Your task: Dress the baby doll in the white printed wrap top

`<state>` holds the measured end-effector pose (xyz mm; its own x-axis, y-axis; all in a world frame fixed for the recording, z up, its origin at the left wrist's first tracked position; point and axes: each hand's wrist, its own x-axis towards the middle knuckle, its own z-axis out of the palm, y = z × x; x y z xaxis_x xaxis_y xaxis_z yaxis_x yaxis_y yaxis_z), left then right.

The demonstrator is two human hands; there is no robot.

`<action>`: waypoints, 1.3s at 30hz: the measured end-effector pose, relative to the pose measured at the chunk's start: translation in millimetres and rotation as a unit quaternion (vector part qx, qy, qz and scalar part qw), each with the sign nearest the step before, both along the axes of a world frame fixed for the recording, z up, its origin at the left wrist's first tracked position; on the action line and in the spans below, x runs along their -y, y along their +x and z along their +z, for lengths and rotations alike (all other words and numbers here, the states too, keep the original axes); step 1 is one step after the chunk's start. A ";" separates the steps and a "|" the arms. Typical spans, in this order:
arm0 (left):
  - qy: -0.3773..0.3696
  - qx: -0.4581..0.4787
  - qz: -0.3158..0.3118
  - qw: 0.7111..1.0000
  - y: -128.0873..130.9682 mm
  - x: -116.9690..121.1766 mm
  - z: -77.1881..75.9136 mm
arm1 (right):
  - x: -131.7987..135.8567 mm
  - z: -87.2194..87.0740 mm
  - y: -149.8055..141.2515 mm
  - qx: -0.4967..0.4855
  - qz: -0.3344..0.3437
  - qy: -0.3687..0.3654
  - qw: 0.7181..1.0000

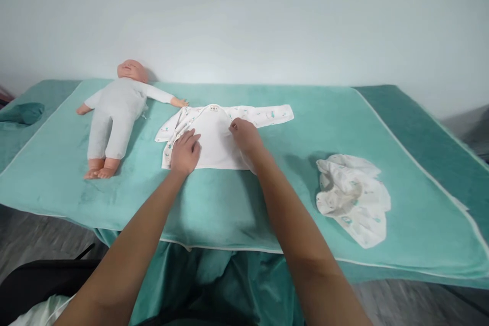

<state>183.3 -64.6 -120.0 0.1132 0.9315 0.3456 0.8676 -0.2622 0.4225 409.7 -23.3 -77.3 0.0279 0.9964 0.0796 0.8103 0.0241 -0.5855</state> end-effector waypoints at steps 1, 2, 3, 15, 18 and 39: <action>0.000 0.000 0.000 1.000 0.1 0.1 0.1 | -3.6 -0.9 5.0 -0.090 -0.013 0.004 0.996; 0.000 0.000 0.000 1.000 0.3 0.2 0.1 | -6.5 -2.1 9.9 -0.183 -0.035 0.007 0.983; -0.001 0.001 -0.001 1.000 0.4 0.3 0.1 | -8.3 -3.7 14.7 -0.268 -0.061 0.009 0.961; 0.004 -0.004 -0.002 1.000 -0.5 -0.6 -1.6 | -6.1 -29.1 41.6 -0.368 -0.170 0.055 0.912; 0.005 -0.005 0.001 1.000 -0.5 -0.4 -1.0 | -6.7 -29.5 44.5 -0.241 -0.185 0.073 0.950; 0.027 0.009 -0.003 1.000 -0.9 -2.0 -4.6 | 5.2 -33.1 37.5 -0.292 -0.081 0.153 0.941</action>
<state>182.5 -62.6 -124.6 0.1117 0.9110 0.3970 0.8584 -0.2897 0.4233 447.2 -28.5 -110.4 0.3051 0.9086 0.2854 0.3602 0.1674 -0.9177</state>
